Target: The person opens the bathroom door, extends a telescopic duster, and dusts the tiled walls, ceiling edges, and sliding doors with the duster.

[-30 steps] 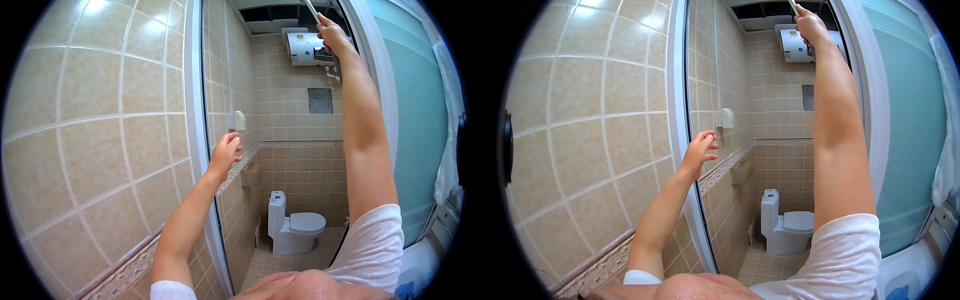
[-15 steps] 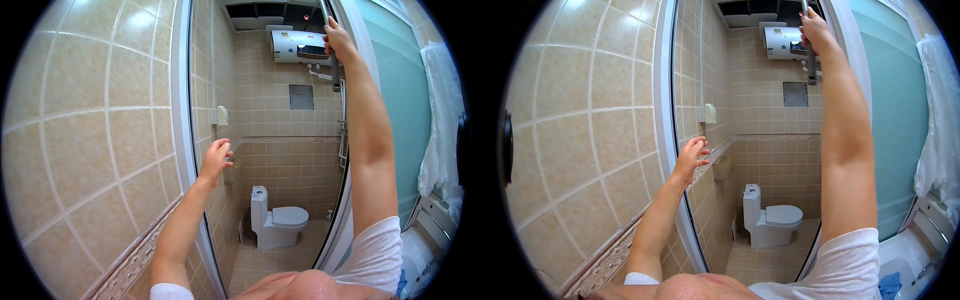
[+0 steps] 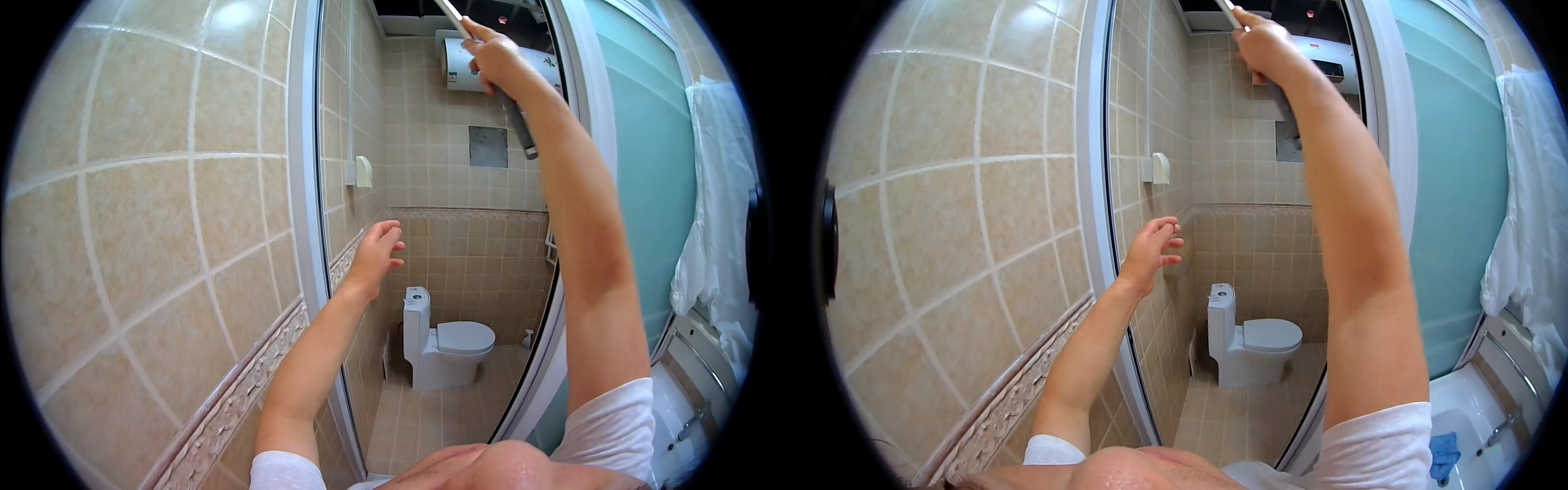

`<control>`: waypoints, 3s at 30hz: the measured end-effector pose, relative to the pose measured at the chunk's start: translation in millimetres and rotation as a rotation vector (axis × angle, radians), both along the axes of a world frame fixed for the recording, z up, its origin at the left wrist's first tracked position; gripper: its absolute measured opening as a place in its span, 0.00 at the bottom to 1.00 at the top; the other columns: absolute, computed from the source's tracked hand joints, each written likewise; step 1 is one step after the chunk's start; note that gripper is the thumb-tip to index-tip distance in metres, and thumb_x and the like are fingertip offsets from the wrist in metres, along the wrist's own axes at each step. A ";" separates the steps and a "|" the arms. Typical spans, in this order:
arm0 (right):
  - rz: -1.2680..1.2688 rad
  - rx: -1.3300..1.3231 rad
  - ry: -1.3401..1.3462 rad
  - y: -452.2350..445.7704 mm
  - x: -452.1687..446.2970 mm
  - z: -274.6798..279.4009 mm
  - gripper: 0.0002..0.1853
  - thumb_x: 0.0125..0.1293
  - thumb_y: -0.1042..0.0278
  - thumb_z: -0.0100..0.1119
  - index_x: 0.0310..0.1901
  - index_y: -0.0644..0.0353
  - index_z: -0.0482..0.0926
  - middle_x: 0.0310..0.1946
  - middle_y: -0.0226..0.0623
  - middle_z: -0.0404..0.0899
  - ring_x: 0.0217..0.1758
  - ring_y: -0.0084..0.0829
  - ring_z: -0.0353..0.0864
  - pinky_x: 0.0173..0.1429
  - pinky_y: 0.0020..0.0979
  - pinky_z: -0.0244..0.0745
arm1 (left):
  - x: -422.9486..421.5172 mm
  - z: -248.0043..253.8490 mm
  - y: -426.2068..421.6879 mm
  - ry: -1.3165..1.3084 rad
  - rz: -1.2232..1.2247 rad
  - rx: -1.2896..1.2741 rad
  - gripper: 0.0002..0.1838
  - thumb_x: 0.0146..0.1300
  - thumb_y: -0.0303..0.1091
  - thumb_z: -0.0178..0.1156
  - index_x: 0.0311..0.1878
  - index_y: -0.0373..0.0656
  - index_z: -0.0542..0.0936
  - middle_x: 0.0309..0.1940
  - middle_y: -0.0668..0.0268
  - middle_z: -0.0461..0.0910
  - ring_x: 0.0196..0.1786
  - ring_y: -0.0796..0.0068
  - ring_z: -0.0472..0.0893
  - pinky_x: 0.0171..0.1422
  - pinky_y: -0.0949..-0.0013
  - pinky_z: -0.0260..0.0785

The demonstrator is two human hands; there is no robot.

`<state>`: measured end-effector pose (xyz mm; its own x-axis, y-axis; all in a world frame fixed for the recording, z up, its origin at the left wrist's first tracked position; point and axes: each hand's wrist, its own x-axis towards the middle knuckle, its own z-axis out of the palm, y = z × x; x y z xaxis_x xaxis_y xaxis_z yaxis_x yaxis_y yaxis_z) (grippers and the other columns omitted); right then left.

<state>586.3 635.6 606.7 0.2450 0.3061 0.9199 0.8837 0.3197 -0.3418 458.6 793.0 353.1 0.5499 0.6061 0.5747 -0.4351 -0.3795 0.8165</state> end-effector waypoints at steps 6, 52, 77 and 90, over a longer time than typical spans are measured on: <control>-0.313 0.026 -0.017 -75.6 52.0 -0.1 0.22 0.66 0.60 0.47 0.62 0.30 0.63 0.19 0.29 0.64 0.10 0.18 0.58 0.12 0.23 0.62 | -7.0 -6.7 -12.4 -0.034 0.043 0.002 0.18 0.65 0.41 0.47 0.54 0.43 0.68 0.47 0.66 0.70 0.46 0.75 0.71 0.41 0.70 0.69; -0.768 -0.126 -0.183 -239.8 34.8 -18.3 0.23 0.66 0.62 0.40 0.63 0.33 0.60 0.13 0.31 0.60 0.08 0.24 0.58 0.10 0.29 0.63 | -82.4 -195.9 -46.0 0.105 -0.114 -0.577 0.16 0.64 0.40 0.49 0.51 0.42 0.70 0.44 0.66 0.72 0.43 0.72 0.74 0.41 0.65 0.70; -0.021 0.124 -0.014 -49.6 -68.7 18.9 0.19 0.66 0.62 0.43 0.58 0.46 0.67 0.13 0.27 0.63 0.10 0.24 0.61 0.12 0.28 0.60 | -135.4 -258.3 -38.3 0.002 0.047 -0.751 0.13 0.65 0.39 0.47 0.47 0.43 0.73 0.38 0.67 0.76 0.38 0.73 0.76 0.37 0.68 0.70; 0.509 -0.593 -0.329 47.9 -50.8 63.2 0.10 0.65 0.57 0.43 0.44 0.46 0.72 0.18 0.26 0.73 0.24 0.27 0.73 0.48 0.33 0.60 | -176.6 -255.1 -66.1 -0.043 0.152 -0.757 0.13 0.65 0.37 0.46 0.46 0.40 0.72 0.38 0.64 0.76 0.36 0.72 0.77 0.38 0.68 0.70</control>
<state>535.5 683.5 669.9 -0.3051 0.7610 0.5725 0.7645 0.5542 -0.3293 281.9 726.8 98.0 0.4158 0.9094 -0.0076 -0.4599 0.2175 0.8609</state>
